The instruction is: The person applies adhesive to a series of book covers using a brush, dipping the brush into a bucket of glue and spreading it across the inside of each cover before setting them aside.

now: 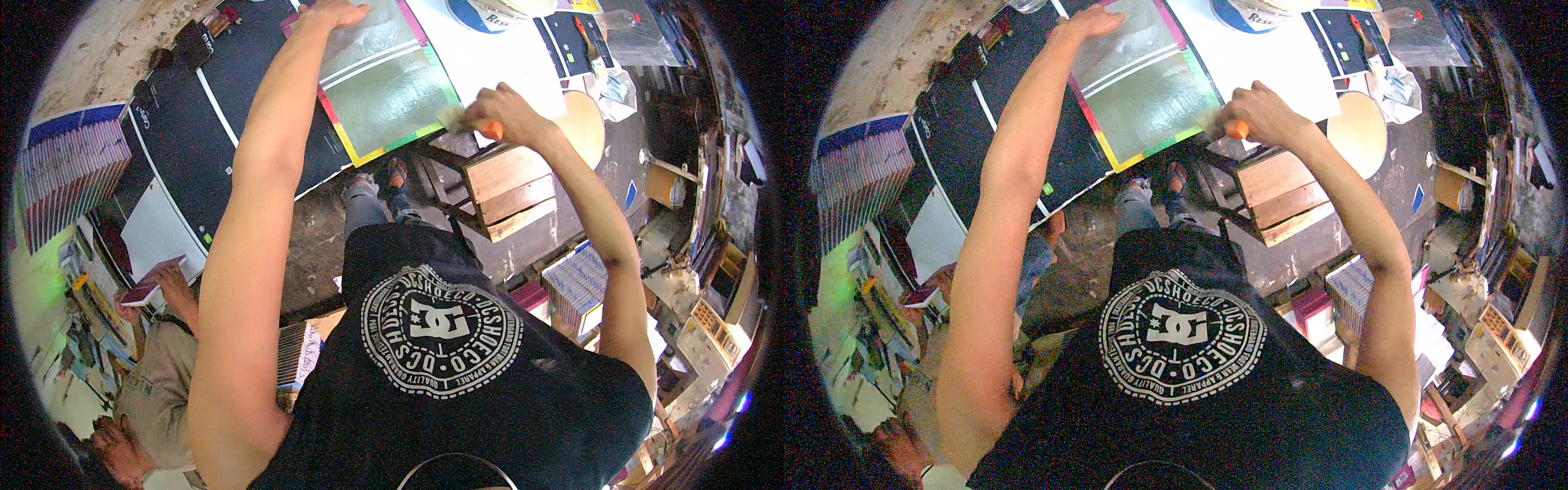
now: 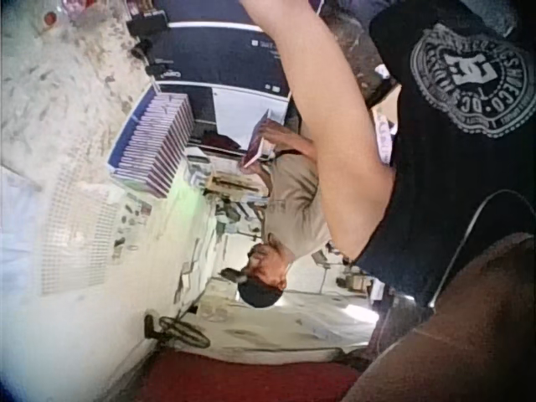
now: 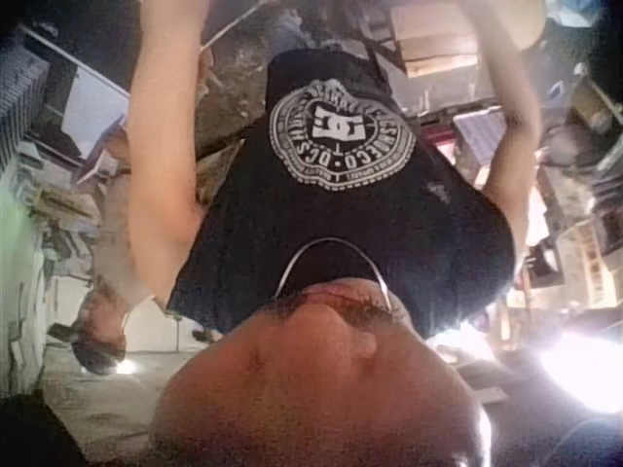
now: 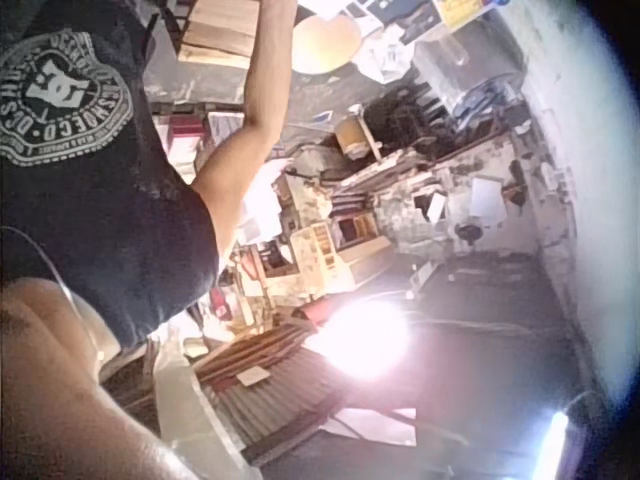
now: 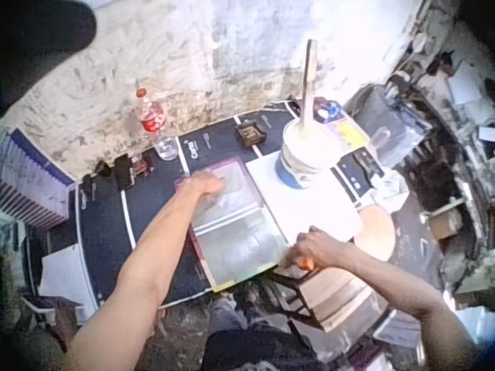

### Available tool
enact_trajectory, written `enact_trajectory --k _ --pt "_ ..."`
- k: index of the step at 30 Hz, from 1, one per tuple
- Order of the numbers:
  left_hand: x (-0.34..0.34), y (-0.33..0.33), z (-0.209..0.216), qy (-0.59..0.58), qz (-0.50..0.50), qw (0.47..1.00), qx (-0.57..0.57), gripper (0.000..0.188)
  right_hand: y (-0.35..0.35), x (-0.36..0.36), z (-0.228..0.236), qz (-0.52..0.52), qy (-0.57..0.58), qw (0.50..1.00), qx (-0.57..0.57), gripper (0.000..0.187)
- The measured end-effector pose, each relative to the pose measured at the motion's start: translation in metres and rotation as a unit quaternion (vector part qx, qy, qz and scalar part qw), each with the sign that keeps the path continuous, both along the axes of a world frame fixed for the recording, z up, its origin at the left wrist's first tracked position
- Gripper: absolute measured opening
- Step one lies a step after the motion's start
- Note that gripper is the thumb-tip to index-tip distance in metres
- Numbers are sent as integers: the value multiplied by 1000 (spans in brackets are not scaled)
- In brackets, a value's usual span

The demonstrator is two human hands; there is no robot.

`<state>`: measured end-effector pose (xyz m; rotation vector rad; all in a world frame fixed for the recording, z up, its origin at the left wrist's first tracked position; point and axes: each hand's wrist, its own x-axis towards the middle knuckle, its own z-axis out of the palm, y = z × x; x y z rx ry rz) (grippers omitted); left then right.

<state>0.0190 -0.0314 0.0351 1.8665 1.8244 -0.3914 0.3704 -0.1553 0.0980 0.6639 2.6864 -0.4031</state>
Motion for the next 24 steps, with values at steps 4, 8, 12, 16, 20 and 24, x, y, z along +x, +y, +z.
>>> enact_trajectory --k 4,8,12,16,20,24 --pt "-29 -64 -41 -74 49 934 347 62 -20 38 31 -126 245 940 -202 25" --pt "16 -179 -24 -124 154 922 335 78 -3 36 26 -496 309 796 -154 33" --pt "49 -230 -7 -76 128 971 186 95 36 -59 -58 -508 529 672 -101 34" --pt "63 -228 5 -38 119 986 110 97 34 -181 -107 -487 440 750 -86 43" --pt "54 -234 7 -38 157 985 65 99 37 -178 -107 -488 314 805 -121 52" --pt "49 -241 0 -41 158 981 102 100 60 -79 -85 -473 344 809 57 35"
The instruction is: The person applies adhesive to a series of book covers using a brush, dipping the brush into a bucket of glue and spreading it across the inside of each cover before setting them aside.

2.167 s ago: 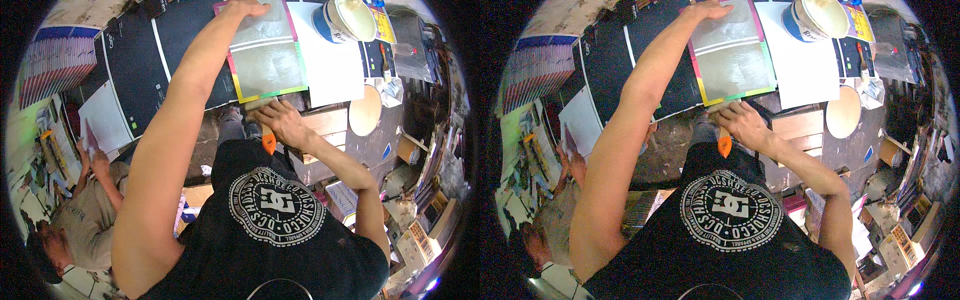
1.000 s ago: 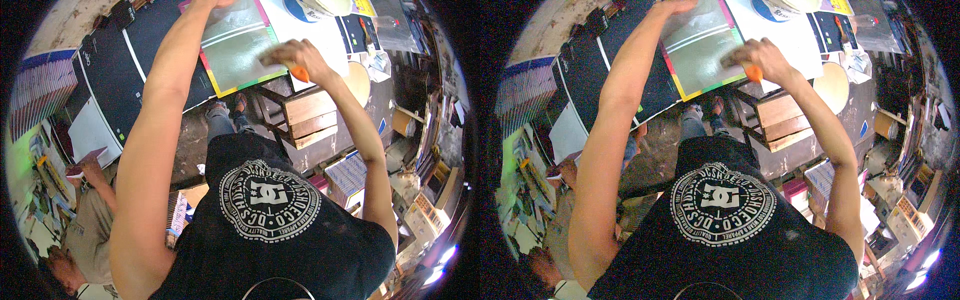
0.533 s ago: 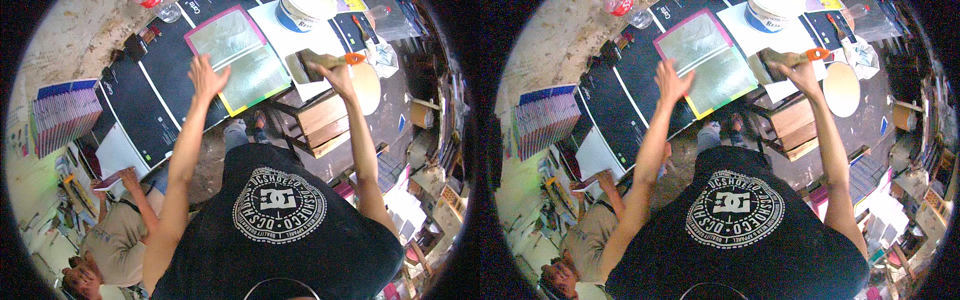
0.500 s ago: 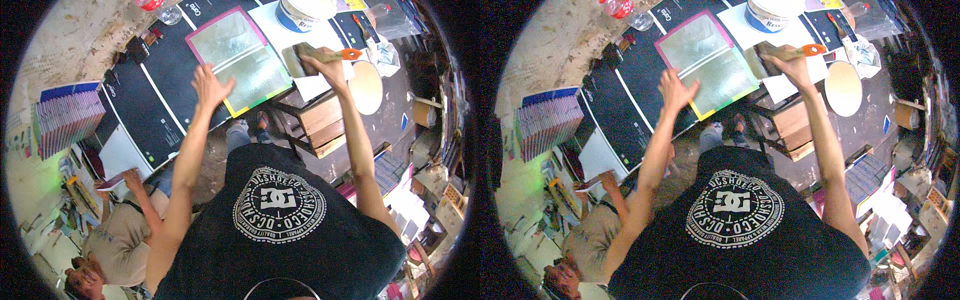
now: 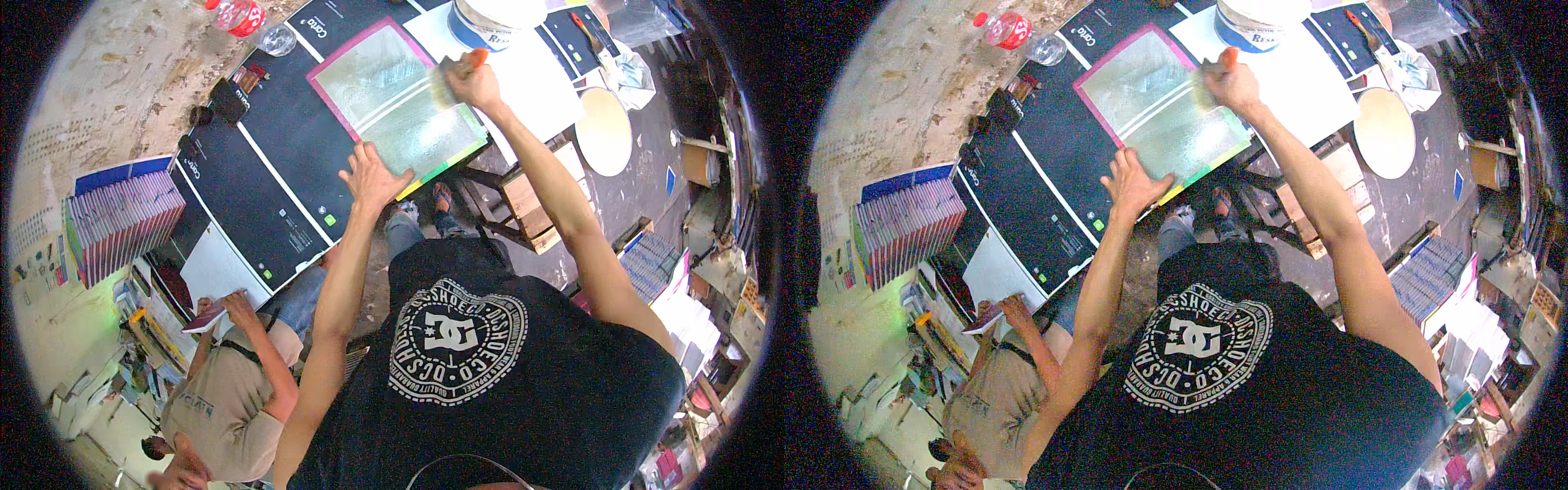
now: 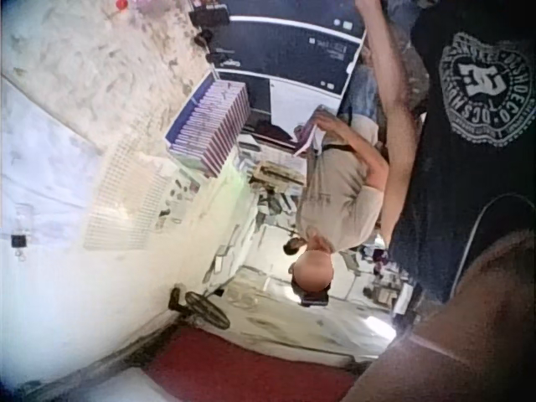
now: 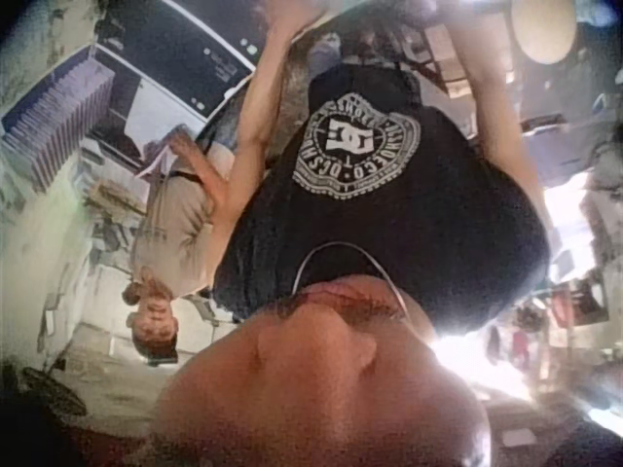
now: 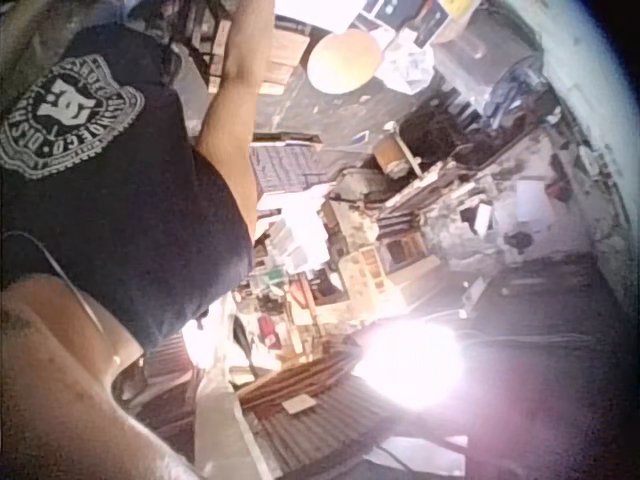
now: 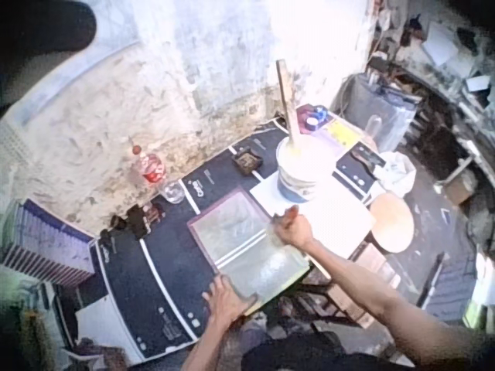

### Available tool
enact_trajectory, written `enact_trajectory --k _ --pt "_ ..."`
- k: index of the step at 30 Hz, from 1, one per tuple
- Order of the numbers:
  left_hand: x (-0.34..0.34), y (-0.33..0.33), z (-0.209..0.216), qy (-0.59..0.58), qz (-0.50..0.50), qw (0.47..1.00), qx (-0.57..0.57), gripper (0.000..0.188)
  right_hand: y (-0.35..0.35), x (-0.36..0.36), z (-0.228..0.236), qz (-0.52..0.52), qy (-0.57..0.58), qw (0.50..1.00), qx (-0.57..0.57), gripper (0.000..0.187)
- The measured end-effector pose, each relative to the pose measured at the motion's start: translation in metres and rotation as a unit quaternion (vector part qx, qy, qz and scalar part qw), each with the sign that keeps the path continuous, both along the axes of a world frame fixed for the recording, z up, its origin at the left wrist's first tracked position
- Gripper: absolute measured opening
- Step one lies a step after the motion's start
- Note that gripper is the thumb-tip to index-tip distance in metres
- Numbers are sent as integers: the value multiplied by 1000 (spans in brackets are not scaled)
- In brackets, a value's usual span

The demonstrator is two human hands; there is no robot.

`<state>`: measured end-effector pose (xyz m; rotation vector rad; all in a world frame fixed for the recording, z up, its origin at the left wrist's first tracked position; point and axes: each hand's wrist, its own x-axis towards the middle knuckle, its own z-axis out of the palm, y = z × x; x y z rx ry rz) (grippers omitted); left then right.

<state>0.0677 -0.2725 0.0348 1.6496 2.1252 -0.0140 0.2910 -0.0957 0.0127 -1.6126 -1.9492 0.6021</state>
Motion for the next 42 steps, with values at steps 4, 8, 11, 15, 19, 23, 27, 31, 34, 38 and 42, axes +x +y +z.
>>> enact_trajectory --k 4,8,11,15,19,23,27,31,34,38,42 --pt "11 9 5 -1 -15 1000 -6 102 -11 -15 9 -130 111 985 -8 34" --pt "15 12 8 23 -15 999 -42 105 -66 -82 -6 -32 34 998 -32 36" --pt "9 6 3 31 -8 998 -59 107 -85 -20 -15 -105 32 985 -131 37" --pt "20 13 9 22 -3 998 -57 107 -79 101 4 -205 -27 974 -96 38" --pt "23 16 15 32 -17 995 -88 110 -101 44 42 -188 195 958 -95 35" --pt "22 21 17 44 -25 991 -122 118 -85 40 -2 -118 3 990 -72 40" --pt "20 18 19 8 -13 995 -94 114 -42 74 28 -151 -54 987 30 28" --pt "25 26 28 13 -18 994 -105 108 -28 -20 49 -85 189 977 42 25" --pt "14 21 21 14 -30 997 -75 109 -28 -106 34 57 218 973 47 27" --pt "10 26 23 -4 -15 992 -123 109 37 -110 -10 83 -36 995 -37 27" --pt "2 13 5 -22 -6 999 -47 102 107 -47 13 24 -156 980 124 21"
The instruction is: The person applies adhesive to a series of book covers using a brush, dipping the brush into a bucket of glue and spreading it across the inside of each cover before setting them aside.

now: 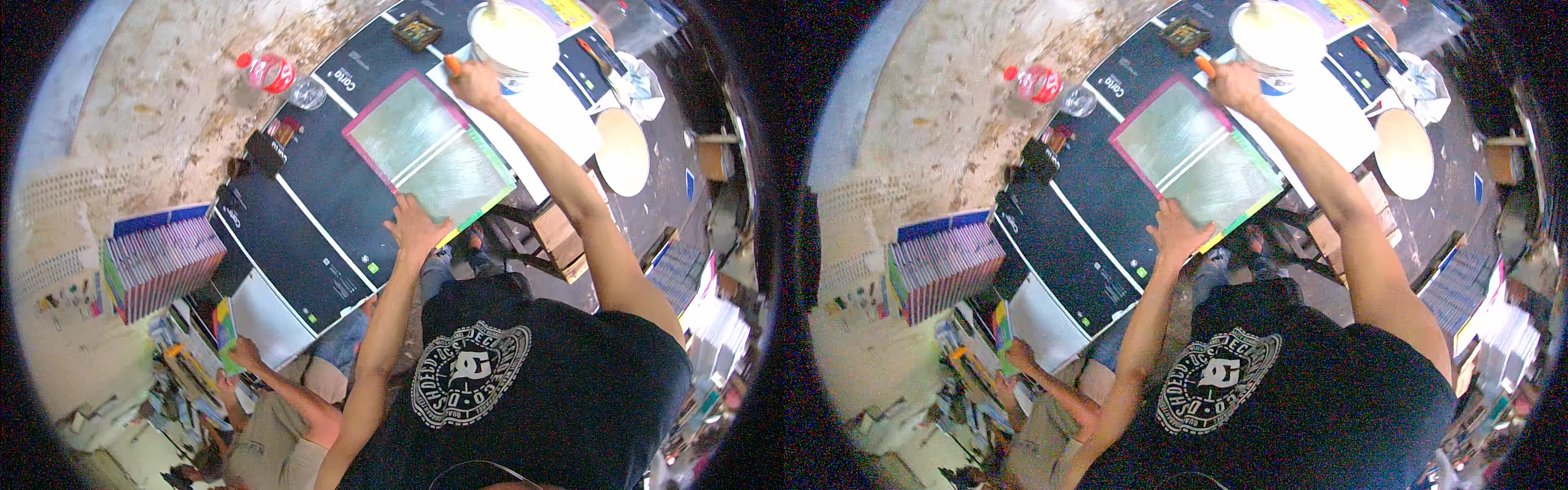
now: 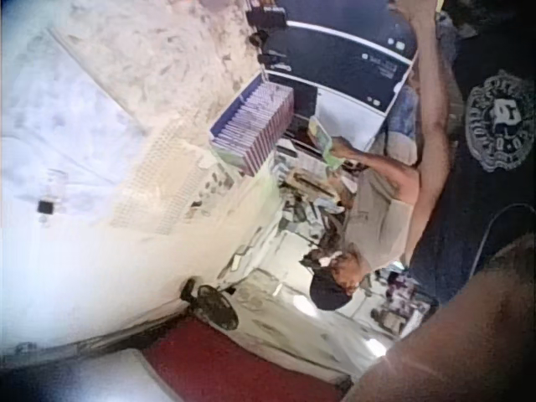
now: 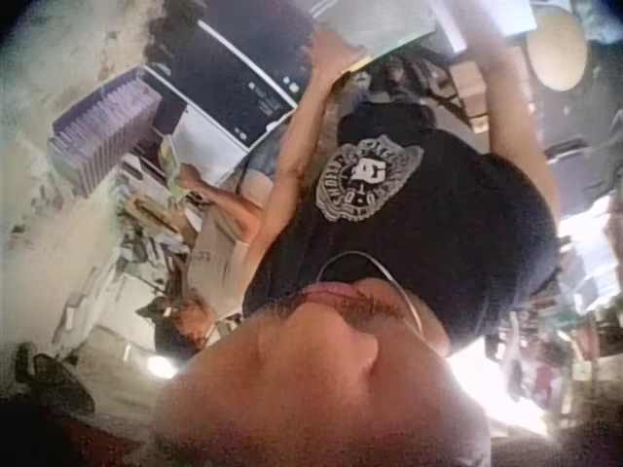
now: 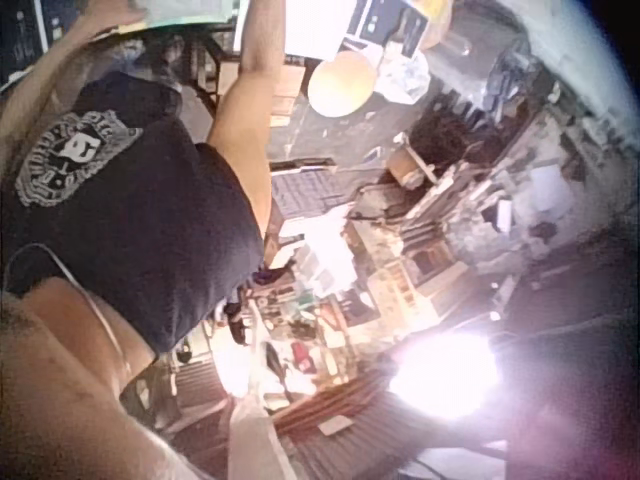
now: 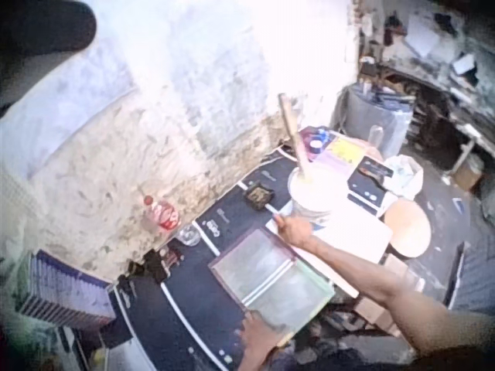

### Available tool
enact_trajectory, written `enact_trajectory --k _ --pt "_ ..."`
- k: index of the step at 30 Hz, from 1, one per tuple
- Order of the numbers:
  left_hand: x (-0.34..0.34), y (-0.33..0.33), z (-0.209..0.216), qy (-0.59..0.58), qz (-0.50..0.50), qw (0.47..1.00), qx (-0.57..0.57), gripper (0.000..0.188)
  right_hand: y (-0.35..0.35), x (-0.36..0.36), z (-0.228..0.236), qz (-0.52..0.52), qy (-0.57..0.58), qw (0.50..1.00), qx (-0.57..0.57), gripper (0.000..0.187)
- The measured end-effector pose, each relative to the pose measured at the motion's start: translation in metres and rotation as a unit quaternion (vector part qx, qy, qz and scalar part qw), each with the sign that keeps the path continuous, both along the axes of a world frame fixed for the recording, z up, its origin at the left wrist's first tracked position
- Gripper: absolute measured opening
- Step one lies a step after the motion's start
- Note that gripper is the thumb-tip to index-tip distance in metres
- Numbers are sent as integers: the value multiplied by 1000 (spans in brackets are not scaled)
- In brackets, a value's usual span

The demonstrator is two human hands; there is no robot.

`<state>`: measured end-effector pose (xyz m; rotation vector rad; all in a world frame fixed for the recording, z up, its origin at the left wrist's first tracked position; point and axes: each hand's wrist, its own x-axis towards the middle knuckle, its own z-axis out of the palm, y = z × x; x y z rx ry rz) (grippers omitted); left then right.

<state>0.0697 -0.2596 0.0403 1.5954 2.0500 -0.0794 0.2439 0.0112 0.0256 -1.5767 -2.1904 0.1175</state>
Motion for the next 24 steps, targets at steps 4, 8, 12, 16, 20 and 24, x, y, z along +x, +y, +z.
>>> enact_trajectory --k 4,8,12,16,20,24 --pt "-2 1 -5 -17 -1 1000 14 99 -26 -38 44 137 180 970 -92 17" --pt "-2 5 -3 -17 -16 1000 20 101 -9 -83 0 324 80 930 -150 34" --pt "-4 4 -7 -23 -10 1000 12 102 81 -70 -8 162 -48 980 -104 46" --pt "-2 8 -2 -20 -4 1000 9 100 105 -53 10 150 -37 984 88 35" --pt "-3 8 1 -24 -1 1000 -10 99 79 -54 15 207 54 975 -64 34" --pt "0 10 -1 -11 -12 1000 0 100 79 -41 25 5 -42 993 -115 36"
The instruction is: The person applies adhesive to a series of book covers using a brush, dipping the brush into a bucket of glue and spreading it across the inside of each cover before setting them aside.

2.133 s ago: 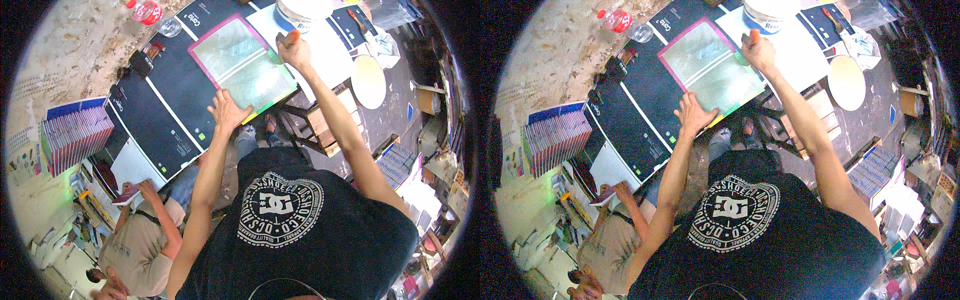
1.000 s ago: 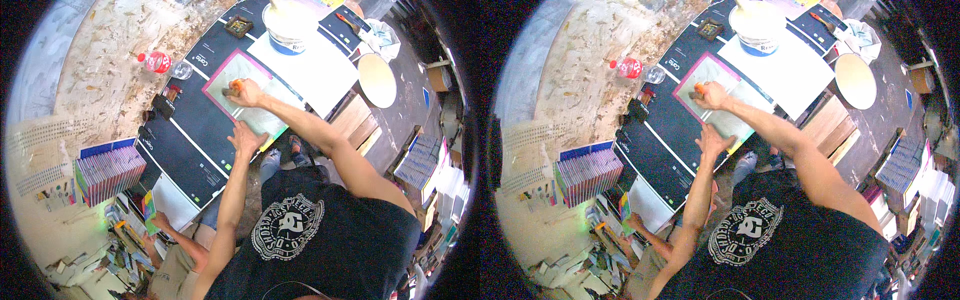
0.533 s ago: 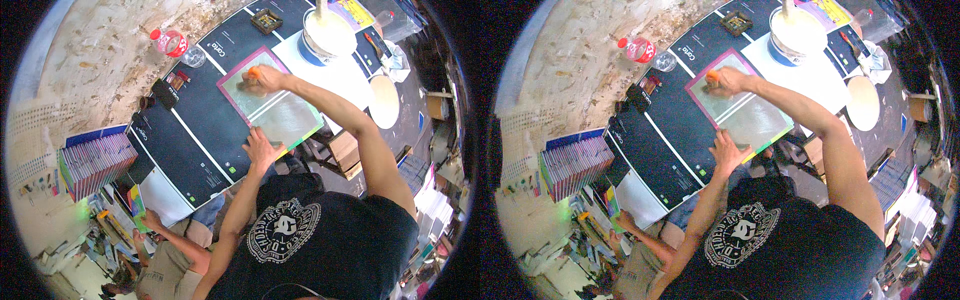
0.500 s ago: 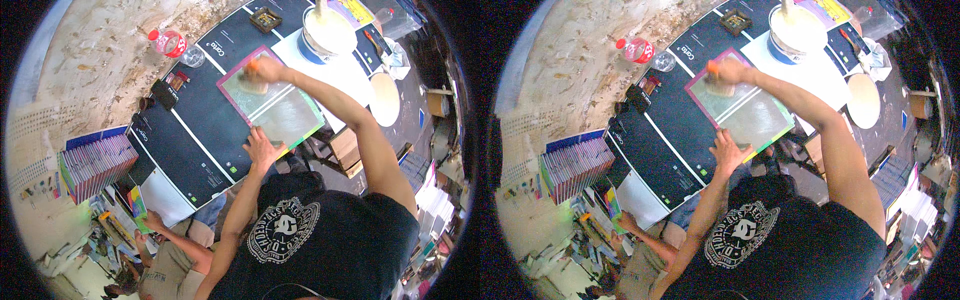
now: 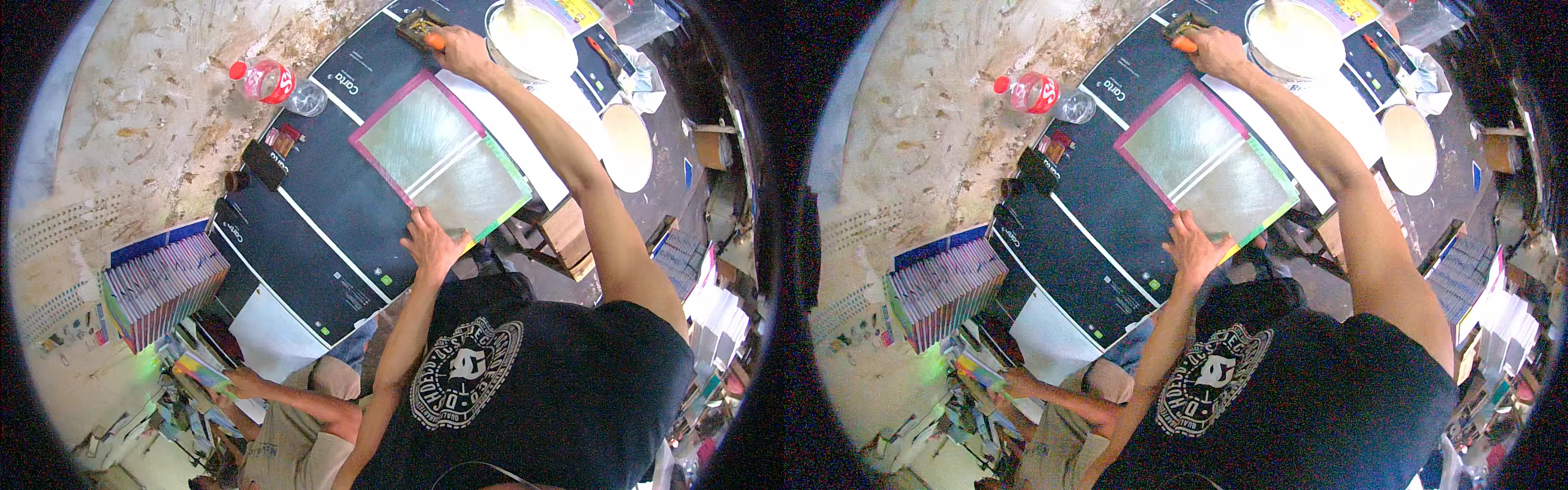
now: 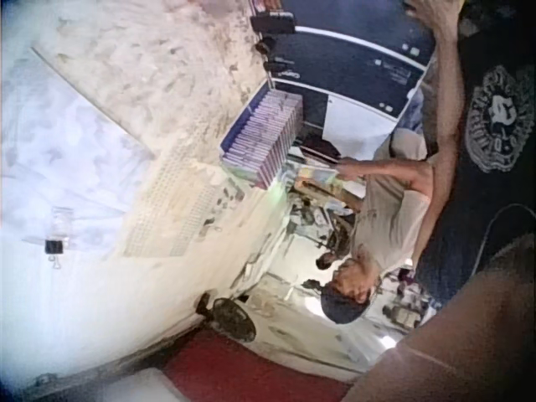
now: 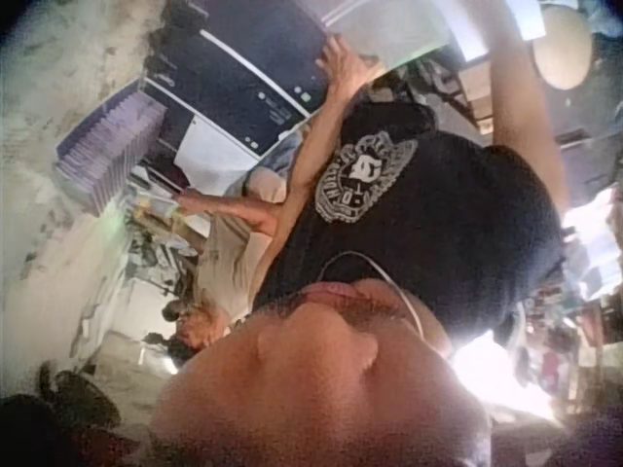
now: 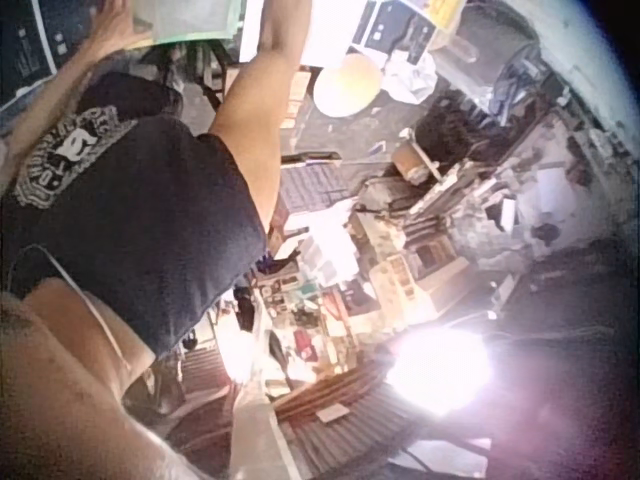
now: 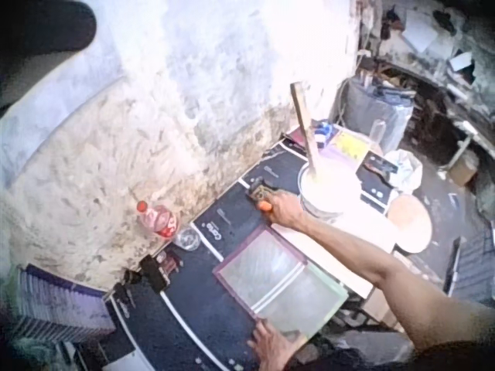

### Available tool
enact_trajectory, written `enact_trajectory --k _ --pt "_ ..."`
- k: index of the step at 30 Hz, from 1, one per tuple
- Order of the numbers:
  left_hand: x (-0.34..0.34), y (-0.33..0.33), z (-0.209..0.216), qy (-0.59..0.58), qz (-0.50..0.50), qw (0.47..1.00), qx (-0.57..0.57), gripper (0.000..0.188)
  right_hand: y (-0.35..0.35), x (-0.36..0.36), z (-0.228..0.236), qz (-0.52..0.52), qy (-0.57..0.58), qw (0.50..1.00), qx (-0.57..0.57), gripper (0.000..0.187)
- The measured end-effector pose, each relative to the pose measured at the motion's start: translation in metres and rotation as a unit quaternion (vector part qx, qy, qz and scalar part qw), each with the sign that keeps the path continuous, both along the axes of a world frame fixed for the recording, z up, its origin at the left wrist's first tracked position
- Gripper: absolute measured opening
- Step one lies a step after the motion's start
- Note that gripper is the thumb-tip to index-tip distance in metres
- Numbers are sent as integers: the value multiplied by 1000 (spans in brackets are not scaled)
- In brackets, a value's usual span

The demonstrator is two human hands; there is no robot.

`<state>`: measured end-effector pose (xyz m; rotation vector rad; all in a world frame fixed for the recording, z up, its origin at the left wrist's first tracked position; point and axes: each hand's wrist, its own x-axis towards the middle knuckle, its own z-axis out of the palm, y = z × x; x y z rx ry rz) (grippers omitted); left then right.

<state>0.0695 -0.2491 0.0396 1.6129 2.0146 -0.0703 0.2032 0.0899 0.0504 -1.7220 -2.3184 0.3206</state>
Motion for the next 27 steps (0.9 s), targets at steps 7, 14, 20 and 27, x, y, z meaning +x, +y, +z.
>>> enact_trajectory --k 7,14,20,27 --pt "5 -6 -1 31 2 999 12 103 -84 51 -39 106 99 983 -110 42" --pt "10 0 4 16 36 999 -37 110 -165 53 -14 24 267 963 -42 34" --pt "13 -7 3 41 22 998 -49 110 -194 97 -23 -149 145 977 57 36" --pt "19 -2 -6 48 20 997 -52 111 -236 143 -15 -221 154 962 56 42"
